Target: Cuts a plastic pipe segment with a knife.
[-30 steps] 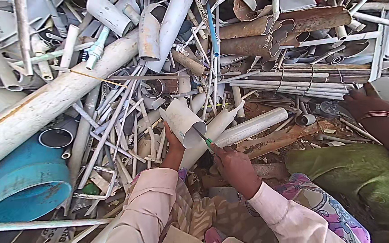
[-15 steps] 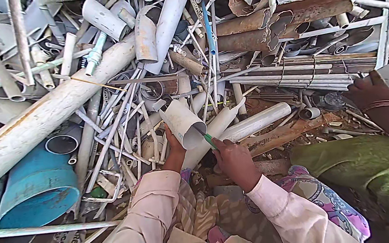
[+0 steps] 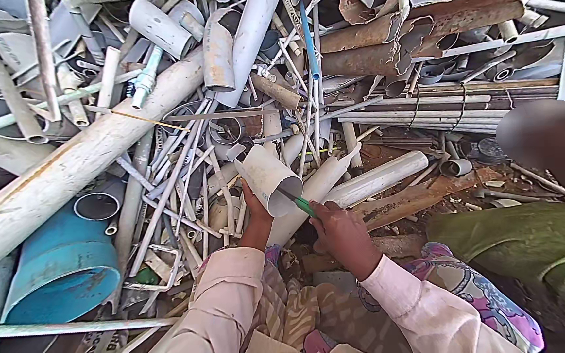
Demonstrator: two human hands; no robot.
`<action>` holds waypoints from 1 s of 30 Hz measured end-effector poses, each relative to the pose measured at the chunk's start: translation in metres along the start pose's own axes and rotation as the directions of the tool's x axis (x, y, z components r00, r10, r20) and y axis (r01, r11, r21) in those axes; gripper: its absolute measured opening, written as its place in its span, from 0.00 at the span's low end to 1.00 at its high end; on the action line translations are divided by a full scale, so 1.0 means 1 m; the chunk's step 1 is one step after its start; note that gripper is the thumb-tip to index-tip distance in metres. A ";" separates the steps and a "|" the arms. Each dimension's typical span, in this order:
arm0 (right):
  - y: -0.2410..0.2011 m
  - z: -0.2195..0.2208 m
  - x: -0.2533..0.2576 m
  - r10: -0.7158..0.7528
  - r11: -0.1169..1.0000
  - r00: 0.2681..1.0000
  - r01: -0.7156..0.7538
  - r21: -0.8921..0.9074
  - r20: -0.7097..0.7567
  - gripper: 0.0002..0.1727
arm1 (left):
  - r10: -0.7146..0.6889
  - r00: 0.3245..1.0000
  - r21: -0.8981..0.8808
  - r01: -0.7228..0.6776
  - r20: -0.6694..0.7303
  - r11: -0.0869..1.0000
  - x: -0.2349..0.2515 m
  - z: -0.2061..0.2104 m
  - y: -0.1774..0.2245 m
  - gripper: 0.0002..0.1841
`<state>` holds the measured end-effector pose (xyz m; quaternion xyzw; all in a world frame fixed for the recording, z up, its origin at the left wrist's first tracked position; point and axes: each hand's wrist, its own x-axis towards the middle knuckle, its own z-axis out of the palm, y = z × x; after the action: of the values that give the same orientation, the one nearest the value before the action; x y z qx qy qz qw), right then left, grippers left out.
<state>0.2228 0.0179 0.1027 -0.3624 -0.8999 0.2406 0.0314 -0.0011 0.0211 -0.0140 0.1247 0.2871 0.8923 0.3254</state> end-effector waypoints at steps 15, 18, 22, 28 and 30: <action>-0.008 0.023 0.006 -0.042 0.964 0.989 0.002 -0.265 -0.145 0.32 | -0.045 0.996 0.007 0.046 -0.081 0.999 -0.001 0.009 0.000 0.34; -0.017 0.008 0.006 0.031 0.980 0.992 -0.006 -0.199 0.123 0.36 | -0.058 0.993 0.029 0.061 -0.103 0.998 -0.003 0.009 -0.001 0.33; -0.014 0.018 0.006 0.002 0.980 1.000 -0.008 -0.198 -0.027 0.32 | -0.067 0.995 0.016 0.068 -0.070 0.998 -0.001 0.003 -0.003 0.36; -0.009 0.011 0.005 -0.055 0.996 0.997 0.051 -0.076 -0.051 0.23 | -0.112 0.992 0.016 0.113 -0.052 0.993 -0.002 -0.002 -0.007 0.37; -0.005 0.019 0.006 -0.079 0.990 0.967 0.047 -0.135 -0.243 0.22 | -0.122 0.992 -0.004 0.122 -0.030 0.993 -0.002 -0.001 -0.007 0.36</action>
<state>0.2103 0.0109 0.0872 -0.3623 -0.9135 0.1341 0.1280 0.0041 0.0239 -0.0190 0.0931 0.2982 0.8728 0.3751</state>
